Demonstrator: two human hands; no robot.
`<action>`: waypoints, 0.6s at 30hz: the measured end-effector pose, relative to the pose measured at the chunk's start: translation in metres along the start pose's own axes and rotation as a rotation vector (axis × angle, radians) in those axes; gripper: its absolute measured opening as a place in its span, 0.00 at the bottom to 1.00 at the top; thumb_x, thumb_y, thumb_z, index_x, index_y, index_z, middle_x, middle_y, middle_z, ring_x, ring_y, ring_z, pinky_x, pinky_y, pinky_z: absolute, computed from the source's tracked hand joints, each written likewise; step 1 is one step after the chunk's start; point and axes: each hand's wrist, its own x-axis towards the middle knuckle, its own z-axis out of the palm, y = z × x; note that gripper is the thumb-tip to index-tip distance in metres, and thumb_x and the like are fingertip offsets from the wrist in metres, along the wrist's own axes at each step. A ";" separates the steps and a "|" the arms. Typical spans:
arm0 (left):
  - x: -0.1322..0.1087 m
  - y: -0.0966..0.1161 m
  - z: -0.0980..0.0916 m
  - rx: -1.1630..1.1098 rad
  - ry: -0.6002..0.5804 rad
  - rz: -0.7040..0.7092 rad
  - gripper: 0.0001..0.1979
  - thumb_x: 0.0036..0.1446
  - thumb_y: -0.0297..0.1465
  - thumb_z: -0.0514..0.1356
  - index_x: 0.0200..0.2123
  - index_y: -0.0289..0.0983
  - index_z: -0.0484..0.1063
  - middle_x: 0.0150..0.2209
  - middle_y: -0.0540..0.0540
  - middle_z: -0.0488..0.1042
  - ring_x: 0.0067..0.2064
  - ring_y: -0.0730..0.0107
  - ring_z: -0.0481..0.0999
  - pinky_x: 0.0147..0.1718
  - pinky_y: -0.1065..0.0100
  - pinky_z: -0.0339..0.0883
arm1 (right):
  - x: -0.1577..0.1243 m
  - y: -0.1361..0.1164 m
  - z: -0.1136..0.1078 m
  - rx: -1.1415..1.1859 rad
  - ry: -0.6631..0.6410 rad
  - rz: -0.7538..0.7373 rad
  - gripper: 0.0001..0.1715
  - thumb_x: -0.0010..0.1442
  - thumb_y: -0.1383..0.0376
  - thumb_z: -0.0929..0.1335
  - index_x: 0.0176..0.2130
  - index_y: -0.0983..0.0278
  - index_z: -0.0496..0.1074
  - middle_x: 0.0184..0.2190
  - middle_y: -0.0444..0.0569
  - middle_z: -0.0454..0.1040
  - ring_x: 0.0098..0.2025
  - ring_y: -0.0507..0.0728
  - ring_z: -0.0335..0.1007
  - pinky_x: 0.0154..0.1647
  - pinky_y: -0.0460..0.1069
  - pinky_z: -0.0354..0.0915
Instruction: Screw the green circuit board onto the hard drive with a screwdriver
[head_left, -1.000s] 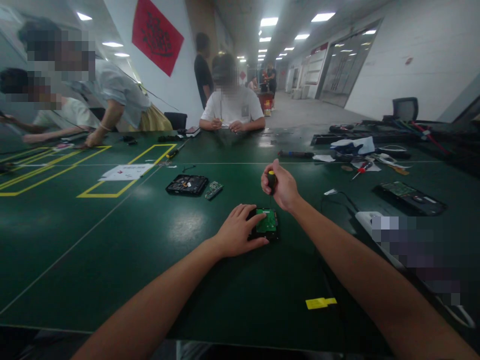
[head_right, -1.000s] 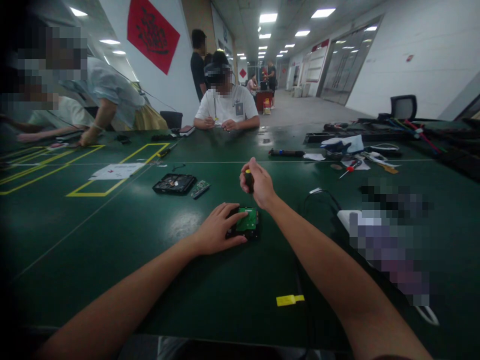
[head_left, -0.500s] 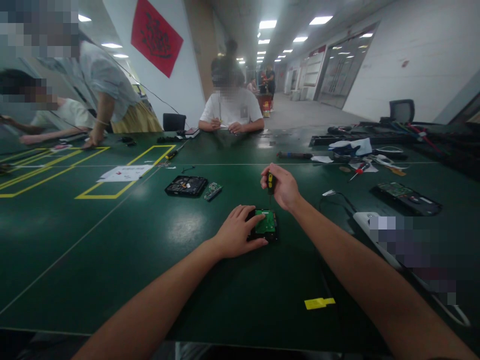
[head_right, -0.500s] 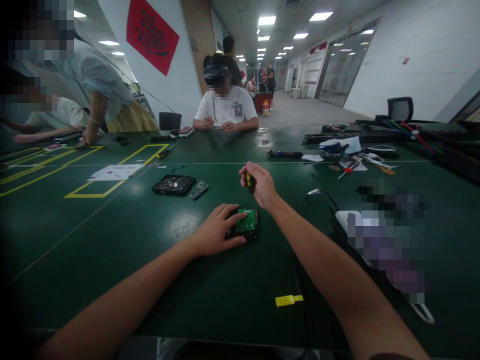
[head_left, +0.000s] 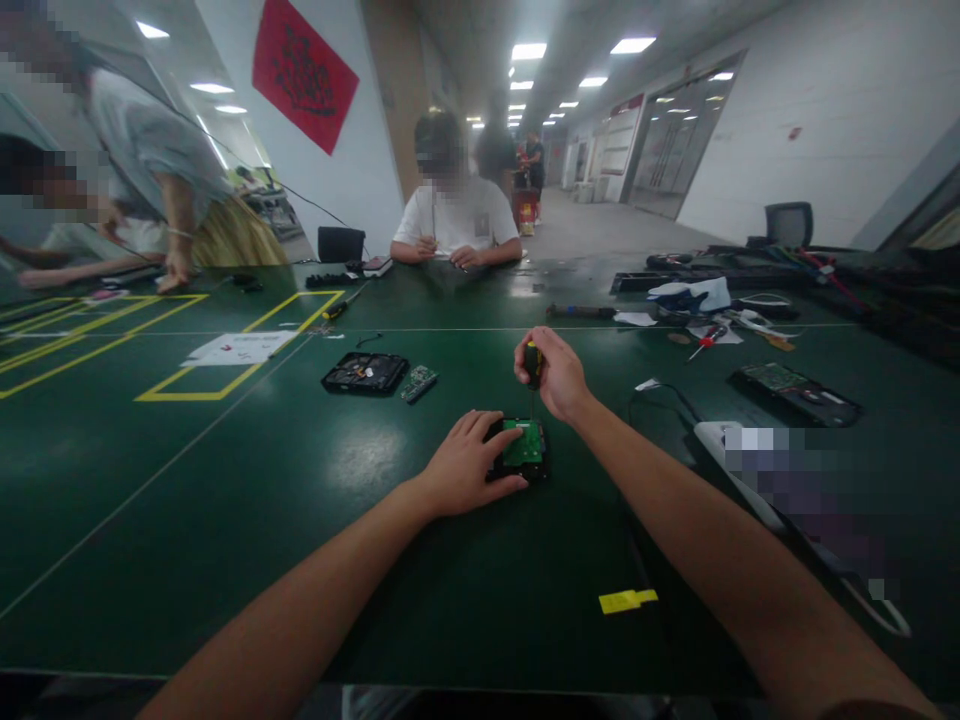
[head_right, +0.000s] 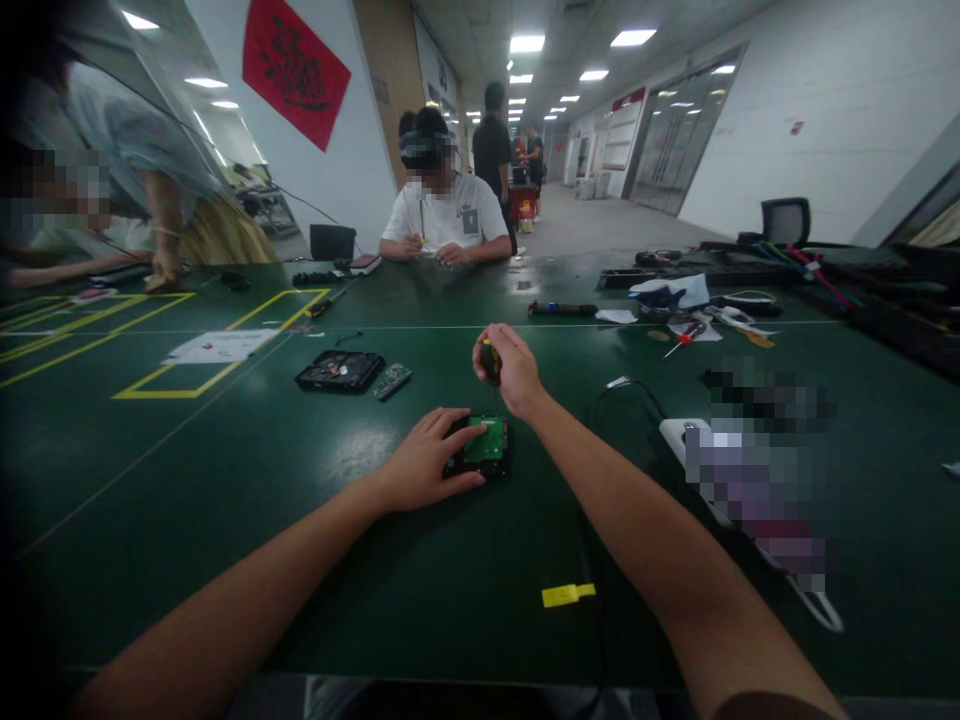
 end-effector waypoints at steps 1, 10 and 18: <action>0.000 0.000 0.000 0.002 -0.002 -0.002 0.39 0.64 0.55 0.63 0.72 0.45 0.63 0.70 0.37 0.60 0.69 0.40 0.61 0.69 0.39 0.57 | 0.000 0.001 0.000 0.020 0.005 -0.004 0.24 0.62 0.43 0.72 0.36 0.58 0.67 0.25 0.39 0.73 0.20 0.49 0.64 0.21 0.46 0.58; 0.000 -0.002 0.003 -0.032 0.017 0.000 0.38 0.64 0.55 0.63 0.71 0.46 0.63 0.70 0.37 0.61 0.69 0.38 0.62 0.68 0.37 0.57 | 0.000 0.005 -0.005 0.005 0.055 -0.024 0.25 0.61 0.45 0.75 0.35 0.58 0.63 0.27 0.36 0.70 0.18 0.46 0.56 0.18 0.45 0.49; 0.000 -0.002 0.003 -0.020 0.012 -0.002 0.38 0.65 0.56 0.62 0.72 0.46 0.63 0.70 0.37 0.61 0.69 0.39 0.61 0.68 0.37 0.57 | 0.001 0.003 -0.004 -0.049 0.026 -0.057 0.22 0.61 0.46 0.75 0.32 0.59 0.69 0.28 0.41 0.72 0.27 0.50 0.68 0.29 0.47 0.65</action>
